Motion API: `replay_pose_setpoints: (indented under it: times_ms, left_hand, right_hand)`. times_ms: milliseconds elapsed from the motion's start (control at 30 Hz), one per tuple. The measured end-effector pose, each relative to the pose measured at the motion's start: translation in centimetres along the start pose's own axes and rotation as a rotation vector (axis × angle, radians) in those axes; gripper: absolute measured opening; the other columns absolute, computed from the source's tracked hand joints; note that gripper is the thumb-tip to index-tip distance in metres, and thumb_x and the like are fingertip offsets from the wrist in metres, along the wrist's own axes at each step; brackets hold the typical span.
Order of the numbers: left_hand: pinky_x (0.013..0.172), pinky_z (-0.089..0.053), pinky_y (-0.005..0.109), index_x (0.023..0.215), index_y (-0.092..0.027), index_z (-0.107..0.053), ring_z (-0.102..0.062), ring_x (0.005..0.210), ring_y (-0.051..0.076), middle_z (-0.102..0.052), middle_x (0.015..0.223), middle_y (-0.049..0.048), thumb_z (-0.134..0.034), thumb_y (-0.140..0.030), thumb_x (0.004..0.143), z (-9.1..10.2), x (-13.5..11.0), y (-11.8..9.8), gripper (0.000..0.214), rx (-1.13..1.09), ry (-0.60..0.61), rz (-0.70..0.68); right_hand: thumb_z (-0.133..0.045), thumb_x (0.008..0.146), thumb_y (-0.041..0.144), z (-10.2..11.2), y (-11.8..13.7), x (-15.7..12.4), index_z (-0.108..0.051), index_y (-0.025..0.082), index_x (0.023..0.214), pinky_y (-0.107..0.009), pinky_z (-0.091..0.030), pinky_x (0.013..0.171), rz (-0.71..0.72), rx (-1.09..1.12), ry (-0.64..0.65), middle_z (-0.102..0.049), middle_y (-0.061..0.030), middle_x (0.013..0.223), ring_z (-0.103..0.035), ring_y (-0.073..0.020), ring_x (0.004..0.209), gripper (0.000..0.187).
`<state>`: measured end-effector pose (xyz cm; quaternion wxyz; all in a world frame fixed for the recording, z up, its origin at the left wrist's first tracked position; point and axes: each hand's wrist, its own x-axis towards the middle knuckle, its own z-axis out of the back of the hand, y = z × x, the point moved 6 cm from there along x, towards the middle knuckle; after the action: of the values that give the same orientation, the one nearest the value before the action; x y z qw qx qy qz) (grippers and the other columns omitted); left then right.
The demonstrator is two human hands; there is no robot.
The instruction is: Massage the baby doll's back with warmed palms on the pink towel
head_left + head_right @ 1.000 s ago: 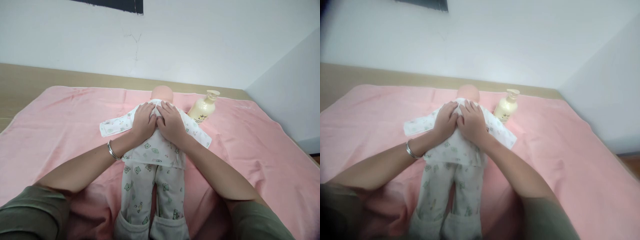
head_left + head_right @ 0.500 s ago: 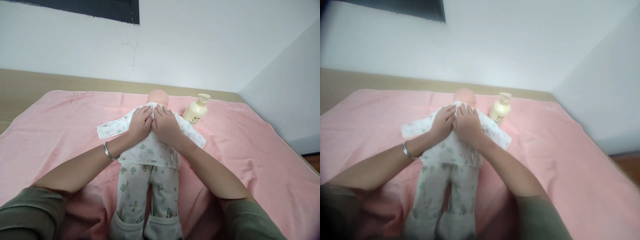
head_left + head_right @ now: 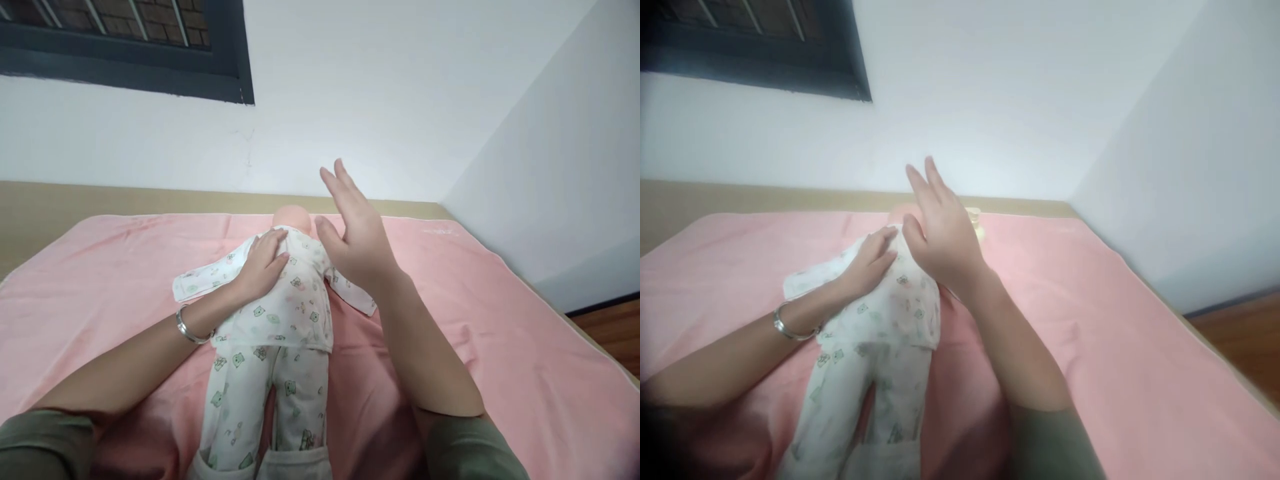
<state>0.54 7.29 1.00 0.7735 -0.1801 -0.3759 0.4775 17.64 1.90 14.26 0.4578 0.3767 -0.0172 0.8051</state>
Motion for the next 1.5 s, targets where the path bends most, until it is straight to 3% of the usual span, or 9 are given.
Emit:
replay_pose_setpoints:
  times_ms: [167, 267, 400, 600, 867, 1100, 1233, 1333, 1500]
  left_hand:
    - [0.131, -0.026, 0.050, 0.146, -0.022, -0.045, -0.035, 0.154, 0.030, -0.046, 0.160, 0.0104, -0.051, -0.053, 0.093, -0.9, 0.4, -4.1, 0.062, -0.385, 0.065, 0.042]
    - [0.130, -0.032, 0.048, 0.143, -0.021, -0.049, -0.039, 0.154, 0.027, -0.049, 0.158, 0.0097, -0.044, -0.051, 0.095, -1.9, 3.0, -6.8, 0.057, -0.659, 0.100, 0.113]
    - [0.119, -0.045, 0.053, 0.148, -0.017, -0.046, -0.052, 0.144, 0.031, -0.062, 0.141, 0.0177, -0.024, -0.054, 0.099, -3.1, 7.7, -9.0, 0.065, -0.912, 0.140, 0.357]
    - [0.107, -0.055, 0.051, 0.158, -0.008, -0.029, -0.059, 0.135, 0.032, -0.061, 0.138, 0.0243, -0.016, -0.052, 0.096, -4.3, 10.3, -10.9, 0.077, -1.174, 0.193, 0.548]
    - [0.103, -0.057, 0.054, 0.153, -0.003, -0.037, -0.062, 0.129, 0.035, -0.064, 0.129, 0.0271, -0.016, -0.048, 0.096, -4.9, 9.0, -11.1, 0.075, -1.197, 0.219, 0.609]
    - [0.112, -0.053, 0.047, 0.153, -0.004, -0.037, -0.056, 0.139, 0.033, -0.059, 0.141, 0.0260, -0.029, -0.045, 0.094, -0.5, 6.3, -9.7, 0.073, -1.119, 0.229, 0.575]
    - [0.115, -0.051, 0.052, 0.152, -0.011, -0.043, -0.056, 0.140, 0.033, -0.059, 0.143, 0.0225, -0.034, -0.038, 0.093, 3.6, 3.2, -8.7, 0.065, -1.162, 0.226, 0.559]
    - [0.114, -0.051, 0.057, 0.142, -0.016, -0.055, -0.053, 0.143, 0.034, -0.062, 0.139, 0.0199, -0.035, -0.039, 0.095, 6.5, 1.9, -7.4, 0.056, -1.077, 0.216, 0.443]
    - [0.109, -0.053, 0.062, 0.126, -0.020, -0.066, -0.056, 0.140, 0.036, -0.068, 0.128, 0.0150, -0.035, -0.044, 0.099, 10.8, 1.6, -4.2, 0.048, -0.799, -0.009, 0.256]
  right_hand:
    - [-0.035, 0.098, 0.027, 1.4, -4.8, 1.1, -0.033, 0.030, 0.158, -0.059, -0.032, 0.127, -0.162, -0.021, -0.099, -0.023, 0.0000, 0.172, -0.022, -0.0304, 0.160, 0.061]
    - [-0.036, 0.099, 0.032, 0.6, -8.3, 2.0, -0.034, 0.026, 0.158, -0.064, -0.022, 0.129, -0.293, -0.103, -0.091, -0.020, -0.0043, 0.173, -0.018, -0.0320, 0.161, 0.059]
    - [-0.033, 0.103, 0.047, -1.5, -11.5, 2.3, -0.042, 0.019, 0.155, -0.076, -0.007, 0.124, -0.385, -0.229, -0.026, -0.022, -0.0132, 0.172, -0.014, -0.0402, 0.160, 0.059]
    - [-0.016, 0.107, 0.049, -3.3, -11.7, 1.7, -0.064, 0.023, 0.137, -0.081, 0.006, 0.120, -0.371, -0.283, 0.033, -0.051, -0.0078, 0.158, -0.023, -0.0400, 0.157, 0.062]
    - [-0.014, 0.108, 0.051, -3.3, -11.6, 1.9, -0.071, 0.021, 0.122, -0.073, -0.008, 0.122, -0.486, -0.246, 0.106, -0.072, -0.0112, 0.130, -0.058, -0.0338, 0.134, 0.066]
    - [-0.019, 0.105, 0.053, -3.5, -11.9, 2.2, -0.073, 0.023, 0.114, -0.066, -0.017, 0.121, -0.561, -0.236, 0.117, -0.074, -0.0133, 0.124, -0.064, -0.0324, 0.123, 0.063]
    - [-0.028, 0.099, 0.039, -3.6, -11.9, 2.2, -0.072, 0.024, 0.090, -0.066, -0.018, 0.121, -0.638, -0.213, 0.126, -0.078, -0.0094, 0.108, -0.067, -0.0298, 0.112, 0.047]
    - [-0.032, 0.093, 0.032, -3.7, -12.0, 2.4, -0.067, 0.023, 0.078, -0.066, -0.018, 0.121, -0.690, -0.216, 0.135, -0.077, -0.0077, 0.096, -0.067, -0.0284, 0.104, 0.039]
    - [-0.031, 0.090, 0.031, -3.7, -11.7, 2.5, -0.064, 0.023, 0.074, -0.063, -0.025, 0.119, -0.695, -0.277, 0.129, -0.075, -0.0066, 0.087, -0.067, -0.0261, 0.096, 0.038]
